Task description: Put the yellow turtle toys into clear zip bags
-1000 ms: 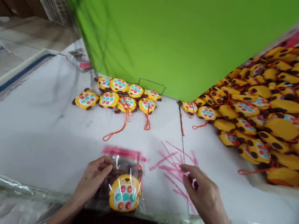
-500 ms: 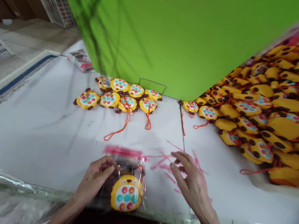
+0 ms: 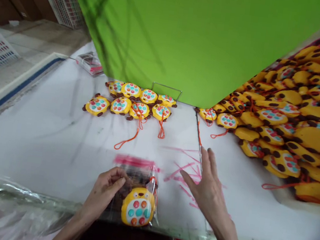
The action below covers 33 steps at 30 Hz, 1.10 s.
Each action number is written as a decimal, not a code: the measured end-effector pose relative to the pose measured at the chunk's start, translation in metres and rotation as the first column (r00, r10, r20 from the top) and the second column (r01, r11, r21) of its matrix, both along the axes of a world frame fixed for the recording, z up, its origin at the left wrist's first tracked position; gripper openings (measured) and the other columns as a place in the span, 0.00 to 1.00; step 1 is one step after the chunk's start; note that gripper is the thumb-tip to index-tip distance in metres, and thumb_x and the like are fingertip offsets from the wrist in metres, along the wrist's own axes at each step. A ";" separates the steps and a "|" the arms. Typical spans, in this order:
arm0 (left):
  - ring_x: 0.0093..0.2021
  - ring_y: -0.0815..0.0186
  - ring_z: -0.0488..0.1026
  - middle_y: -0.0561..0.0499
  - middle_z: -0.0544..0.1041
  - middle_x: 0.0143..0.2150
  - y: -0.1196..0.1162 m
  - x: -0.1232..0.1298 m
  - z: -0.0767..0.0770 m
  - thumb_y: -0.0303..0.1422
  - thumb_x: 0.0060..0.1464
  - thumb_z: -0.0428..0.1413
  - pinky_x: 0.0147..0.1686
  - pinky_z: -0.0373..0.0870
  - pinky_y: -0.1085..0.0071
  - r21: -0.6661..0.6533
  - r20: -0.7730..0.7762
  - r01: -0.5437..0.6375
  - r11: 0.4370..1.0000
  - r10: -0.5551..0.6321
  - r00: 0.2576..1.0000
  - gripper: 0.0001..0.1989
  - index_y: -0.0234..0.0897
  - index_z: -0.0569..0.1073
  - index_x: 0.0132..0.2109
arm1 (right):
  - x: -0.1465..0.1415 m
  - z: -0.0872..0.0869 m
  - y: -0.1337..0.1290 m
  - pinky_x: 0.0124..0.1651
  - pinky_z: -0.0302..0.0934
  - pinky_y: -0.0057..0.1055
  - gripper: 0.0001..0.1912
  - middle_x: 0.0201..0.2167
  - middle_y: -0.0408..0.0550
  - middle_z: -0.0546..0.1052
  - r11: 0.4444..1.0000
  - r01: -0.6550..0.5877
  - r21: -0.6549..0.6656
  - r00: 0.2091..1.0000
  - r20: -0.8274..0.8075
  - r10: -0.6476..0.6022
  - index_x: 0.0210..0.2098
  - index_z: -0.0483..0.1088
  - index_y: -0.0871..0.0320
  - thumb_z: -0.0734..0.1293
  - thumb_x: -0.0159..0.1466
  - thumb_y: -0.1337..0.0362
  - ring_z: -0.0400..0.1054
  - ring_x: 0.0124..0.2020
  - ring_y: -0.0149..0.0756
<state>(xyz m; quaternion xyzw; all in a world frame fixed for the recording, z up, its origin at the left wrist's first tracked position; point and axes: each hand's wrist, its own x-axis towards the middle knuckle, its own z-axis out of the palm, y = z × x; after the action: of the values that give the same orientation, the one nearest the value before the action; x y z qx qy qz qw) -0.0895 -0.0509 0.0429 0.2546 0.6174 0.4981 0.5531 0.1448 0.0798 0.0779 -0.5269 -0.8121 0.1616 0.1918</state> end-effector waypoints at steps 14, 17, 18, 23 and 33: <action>0.30 0.65 0.72 0.49 0.76 0.30 0.001 0.001 0.001 0.36 0.51 0.55 0.30 0.69 0.71 0.012 0.057 0.030 0.999 -0.031 0.998 0.08 0.35 0.70 0.31 | -0.025 -0.013 -0.011 0.29 0.60 0.27 0.16 0.27 0.47 0.77 0.809 -0.285 -0.514 0.957 -0.202 0.209 0.39 0.73 0.60 0.64 0.60 0.55 0.67 0.25 0.32; 0.30 0.66 0.72 0.49 0.76 0.31 0.000 0.001 0.002 0.36 0.52 0.54 0.32 0.68 0.71 0.014 0.015 0.044 0.999 -0.044 0.999 0.08 0.35 0.69 0.31 | -0.036 -0.022 -0.009 0.27 0.58 0.26 0.12 0.24 0.44 0.75 0.768 -0.307 -0.562 0.946 -0.266 0.184 0.33 0.74 0.60 0.68 0.55 0.58 0.65 0.24 0.31; 0.30 0.66 0.72 0.49 0.76 0.32 0.000 0.001 0.002 0.36 0.52 0.54 0.32 0.68 0.71 0.013 0.016 0.050 0.999 -0.050 0.999 0.08 0.35 0.69 0.32 | -0.037 -0.026 -0.009 0.26 0.57 0.25 0.10 0.23 0.44 0.75 0.743 -0.321 -0.588 0.939 -0.297 0.171 0.30 0.74 0.60 0.69 0.55 0.59 0.65 0.24 0.31; 0.32 0.64 0.73 0.49 0.77 0.33 -0.004 -0.002 -0.003 0.39 0.51 0.53 0.33 0.68 0.70 -0.039 0.033 0.047 0.998 -0.045 0.998 0.09 0.37 0.66 0.33 | -0.034 -0.045 -0.008 0.29 0.58 0.25 0.06 0.23 0.42 0.73 0.590 -0.417 -0.691 0.869 -0.494 0.035 0.28 0.71 0.61 0.67 0.55 0.63 0.65 0.25 0.30; 0.25 0.69 0.65 0.55 0.70 0.24 -0.012 -0.007 -0.022 0.34 0.48 0.54 0.25 0.59 0.77 -0.089 -0.089 -0.021 0.996 0.013 0.996 0.05 0.37 0.68 0.28 | -0.021 -0.052 -0.016 0.22 0.51 0.23 0.06 0.18 0.39 0.66 0.598 -0.470 -0.650 0.823 -0.568 0.029 0.26 0.70 0.60 0.62 0.54 0.68 0.55 0.19 0.25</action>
<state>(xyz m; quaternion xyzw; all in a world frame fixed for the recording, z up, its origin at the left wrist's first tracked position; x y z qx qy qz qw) -0.0962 -0.0626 0.0206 0.2458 0.6653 0.4627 0.5318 0.1242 0.0635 0.0258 -0.3716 -0.6528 0.6476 0.1279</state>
